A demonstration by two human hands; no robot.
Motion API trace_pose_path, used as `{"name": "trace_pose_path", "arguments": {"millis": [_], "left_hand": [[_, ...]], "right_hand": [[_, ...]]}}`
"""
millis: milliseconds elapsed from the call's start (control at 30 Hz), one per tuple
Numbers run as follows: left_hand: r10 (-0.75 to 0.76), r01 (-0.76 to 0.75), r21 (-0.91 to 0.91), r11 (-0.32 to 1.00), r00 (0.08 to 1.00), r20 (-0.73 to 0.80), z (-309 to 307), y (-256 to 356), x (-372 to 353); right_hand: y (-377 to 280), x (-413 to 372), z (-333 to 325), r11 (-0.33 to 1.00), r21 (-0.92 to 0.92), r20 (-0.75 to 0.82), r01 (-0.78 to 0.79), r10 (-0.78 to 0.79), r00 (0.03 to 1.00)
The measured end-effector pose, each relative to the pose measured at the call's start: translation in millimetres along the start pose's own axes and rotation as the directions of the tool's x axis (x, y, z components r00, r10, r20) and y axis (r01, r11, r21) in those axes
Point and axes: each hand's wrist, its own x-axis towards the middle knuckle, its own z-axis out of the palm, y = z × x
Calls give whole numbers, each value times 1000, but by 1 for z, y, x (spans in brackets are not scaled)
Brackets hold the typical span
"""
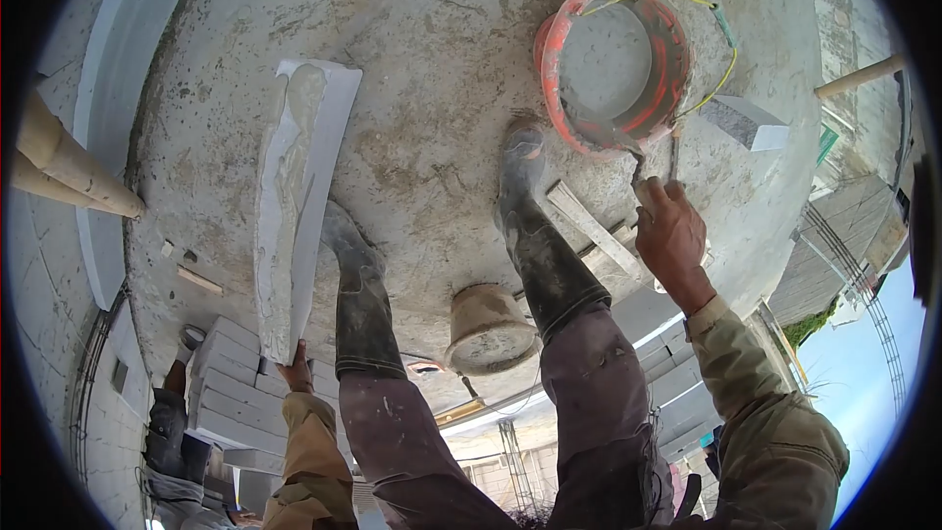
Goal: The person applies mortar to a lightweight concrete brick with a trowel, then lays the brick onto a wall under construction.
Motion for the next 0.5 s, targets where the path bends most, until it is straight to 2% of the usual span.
{"name": "trace_pose_path", "arguments": {"millis": [133,233,300,333,400,433,500], "left_hand": [[-21,26,-75,997,998,66,-1,-2,3],[-31,32,29,999,999,-25,5,15,0],[-204,205,-73,976,979,18,5,28,-8],[-208,209,-69,976,978,17,3,19,-4],[-56,59,-111,992,998,26,2,3,4],[-65,67,-106,992,998,22,1,12,0],[-255,256,-126,958,967,21,2,20,0]], "right_hand": [[2,-48,34,998,51,60,-37,34,998],[3,-66,40,997,70,18,-44,43,999],[2,-79,34,991,86,44,-105,101,994],[4,-83,31,991,84,49,-105,101,994],[6,-87,29,974,183,-12,-137,141,990],[5,-82,29,981,186,-104,-57,78,992],[4,-72,34,981,184,-84,-67,83,993]]}}
